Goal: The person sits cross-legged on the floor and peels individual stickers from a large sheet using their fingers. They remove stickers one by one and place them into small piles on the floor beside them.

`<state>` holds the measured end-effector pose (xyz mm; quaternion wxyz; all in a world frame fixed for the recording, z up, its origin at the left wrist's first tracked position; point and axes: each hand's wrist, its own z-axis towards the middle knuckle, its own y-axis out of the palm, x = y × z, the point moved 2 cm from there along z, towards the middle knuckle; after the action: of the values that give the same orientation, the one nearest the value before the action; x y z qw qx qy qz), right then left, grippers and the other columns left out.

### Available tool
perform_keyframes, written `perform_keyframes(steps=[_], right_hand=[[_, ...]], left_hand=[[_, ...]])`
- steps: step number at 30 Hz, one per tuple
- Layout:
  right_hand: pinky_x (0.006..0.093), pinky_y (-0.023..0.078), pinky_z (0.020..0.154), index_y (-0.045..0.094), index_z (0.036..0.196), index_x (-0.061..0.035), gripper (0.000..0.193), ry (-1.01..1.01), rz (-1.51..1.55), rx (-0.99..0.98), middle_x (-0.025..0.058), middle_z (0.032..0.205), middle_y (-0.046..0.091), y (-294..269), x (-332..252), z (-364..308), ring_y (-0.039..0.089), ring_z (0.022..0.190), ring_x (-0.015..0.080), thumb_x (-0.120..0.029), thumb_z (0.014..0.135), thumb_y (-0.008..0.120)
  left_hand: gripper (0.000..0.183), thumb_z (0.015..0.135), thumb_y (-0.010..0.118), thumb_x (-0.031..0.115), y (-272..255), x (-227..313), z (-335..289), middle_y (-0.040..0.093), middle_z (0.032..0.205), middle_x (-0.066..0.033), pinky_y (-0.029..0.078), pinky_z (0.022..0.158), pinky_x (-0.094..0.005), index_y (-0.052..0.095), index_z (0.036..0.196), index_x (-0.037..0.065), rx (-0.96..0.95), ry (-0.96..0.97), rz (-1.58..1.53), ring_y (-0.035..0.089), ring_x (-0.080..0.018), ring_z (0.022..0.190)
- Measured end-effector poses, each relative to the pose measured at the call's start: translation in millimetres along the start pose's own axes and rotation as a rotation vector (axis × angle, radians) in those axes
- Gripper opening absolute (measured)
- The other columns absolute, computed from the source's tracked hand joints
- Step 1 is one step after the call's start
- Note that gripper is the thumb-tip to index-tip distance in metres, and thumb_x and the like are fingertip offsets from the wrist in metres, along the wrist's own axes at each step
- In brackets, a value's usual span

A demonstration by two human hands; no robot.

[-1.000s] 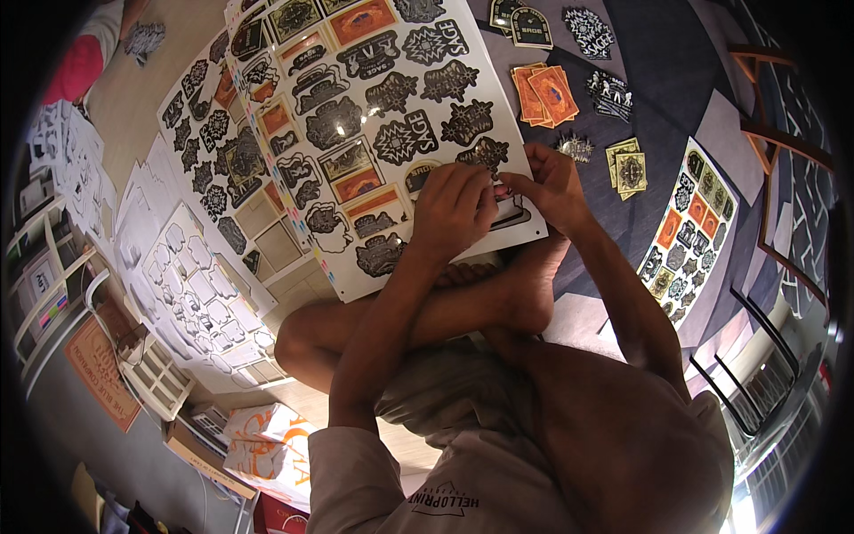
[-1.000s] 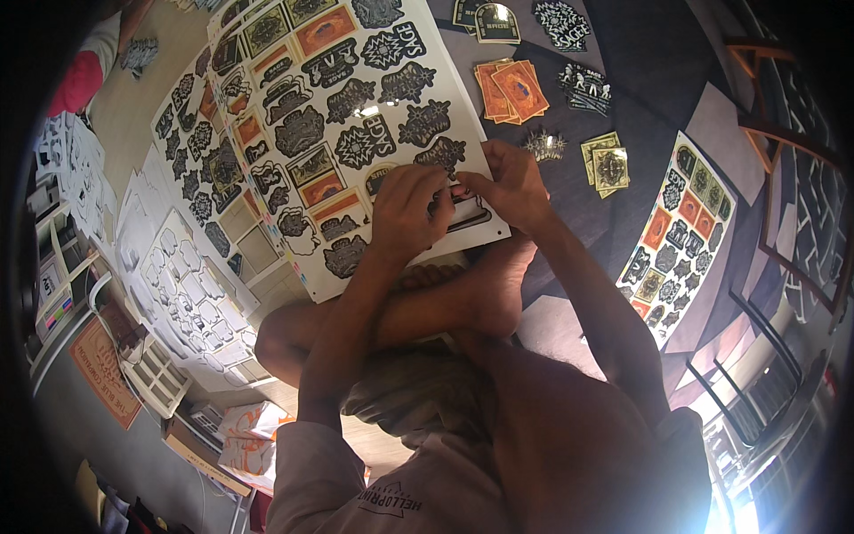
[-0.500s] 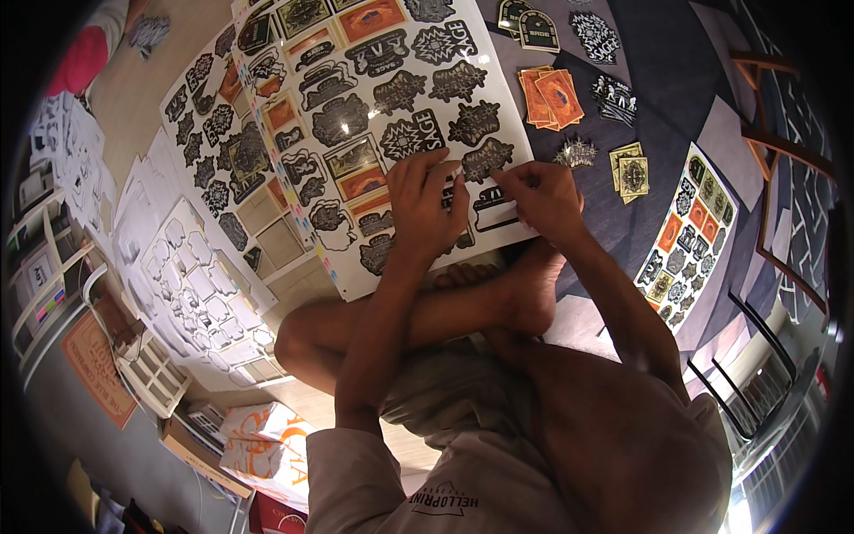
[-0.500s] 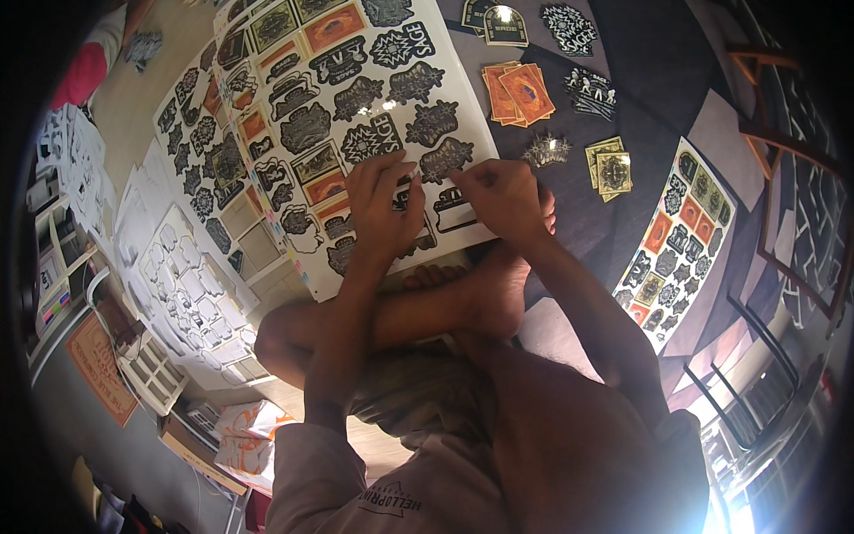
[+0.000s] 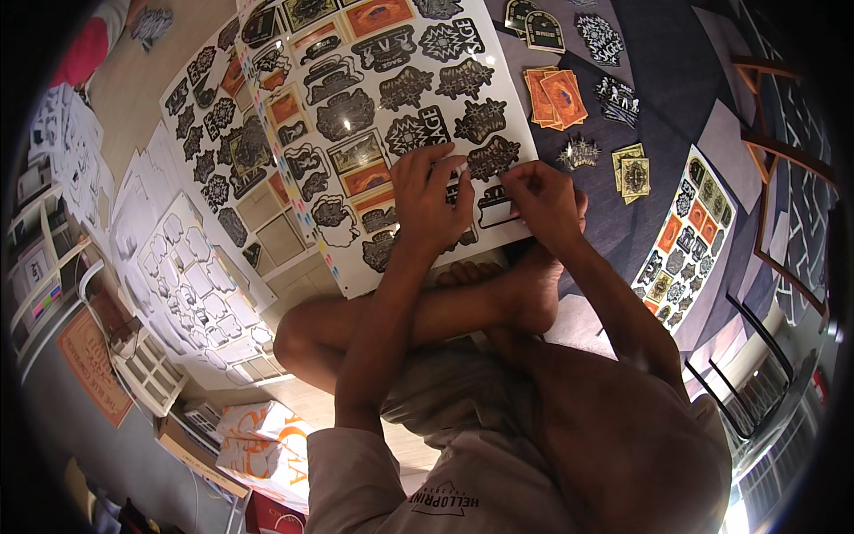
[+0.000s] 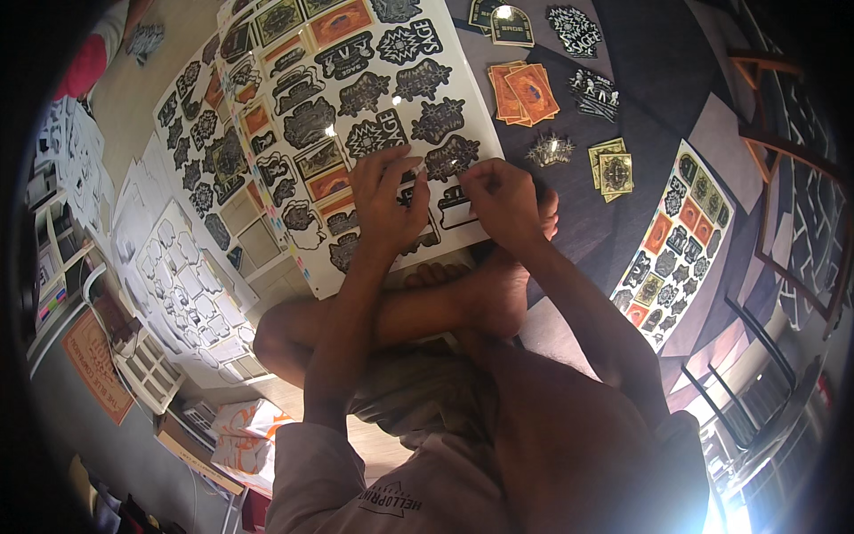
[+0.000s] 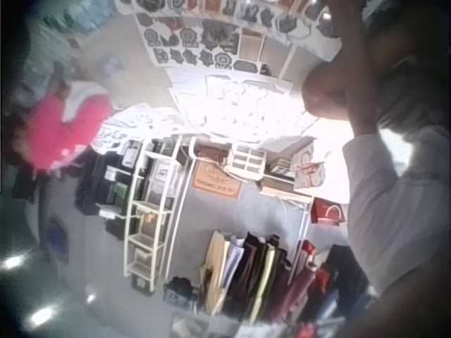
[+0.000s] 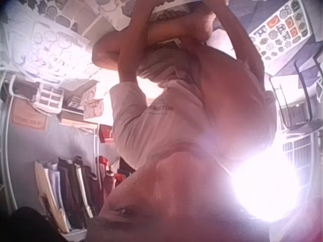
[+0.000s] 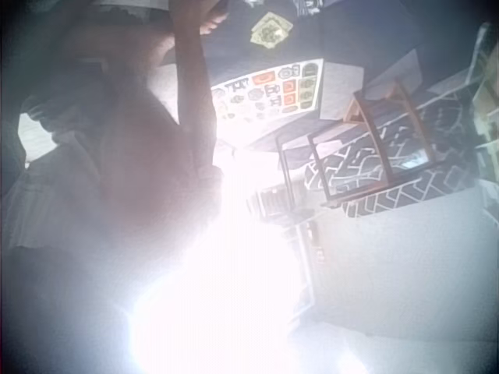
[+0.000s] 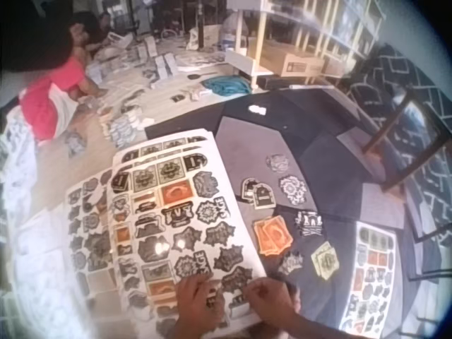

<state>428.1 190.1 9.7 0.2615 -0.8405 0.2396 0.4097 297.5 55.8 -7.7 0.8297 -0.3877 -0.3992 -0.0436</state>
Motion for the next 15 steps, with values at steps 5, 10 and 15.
perform_keyframes(steps=[5, 10, 15], right_hand=[[0.0192, 0.047, 0.048, 0.068, 0.1, 0.0029, 0.025, 0.184, 0.154, -0.004, 0.0038, 0.079, 0.07, 4, -10, -5, 0.064, 0.057, 0.0085, -0.019, 0.092, 0.077], [0.0206, 0.047, 0.047, 0.068, 0.098, 0.0027, 0.027, 0.338, 0.218, 0.026, 0.0047, 0.078, 0.069, 8, -18, -6, 0.064, 0.055, 0.0101, -0.021, 0.09, 0.079], [0.0223, 0.045, 0.046, 0.068, 0.095, 0.0017, 0.025, 0.305, 0.229, 0.068, 0.0047, 0.078, 0.069, 10, -12, -6, 0.061, 0.052, 0.0096, -0.02, 0.089, 0.079]], left_hand=[[0.025, 0.079, 0.071, 0.009, 1, 0, 1, 0.065, 0.113, -0.0097, 0.041, 0.096, -0.0448, 0.068, 0.103, 0.007, -0.013, -0.004, 0.008, 0.059, -0.0306, 0.108], [0.025, 0.079, 0.071, 0.009, 0, 3, 3, 0.065, 0.113, -0.0095, 0.04, 0.096, -0.0448, 0.068, 0.104, 0.008, -0.025, -0.006, 0.014, 0.058, -0.0309, 0.108], [0.024, 0.083, 0.073, 0.012, 0, 9, 14, 0.065, 0.109, -0.0086, 0.041, 0.091, -0.0442, 0.068, 0.106, 0.009, -0.06, -0.01, 0.004, 0.059, -0.0294, 0.103]])
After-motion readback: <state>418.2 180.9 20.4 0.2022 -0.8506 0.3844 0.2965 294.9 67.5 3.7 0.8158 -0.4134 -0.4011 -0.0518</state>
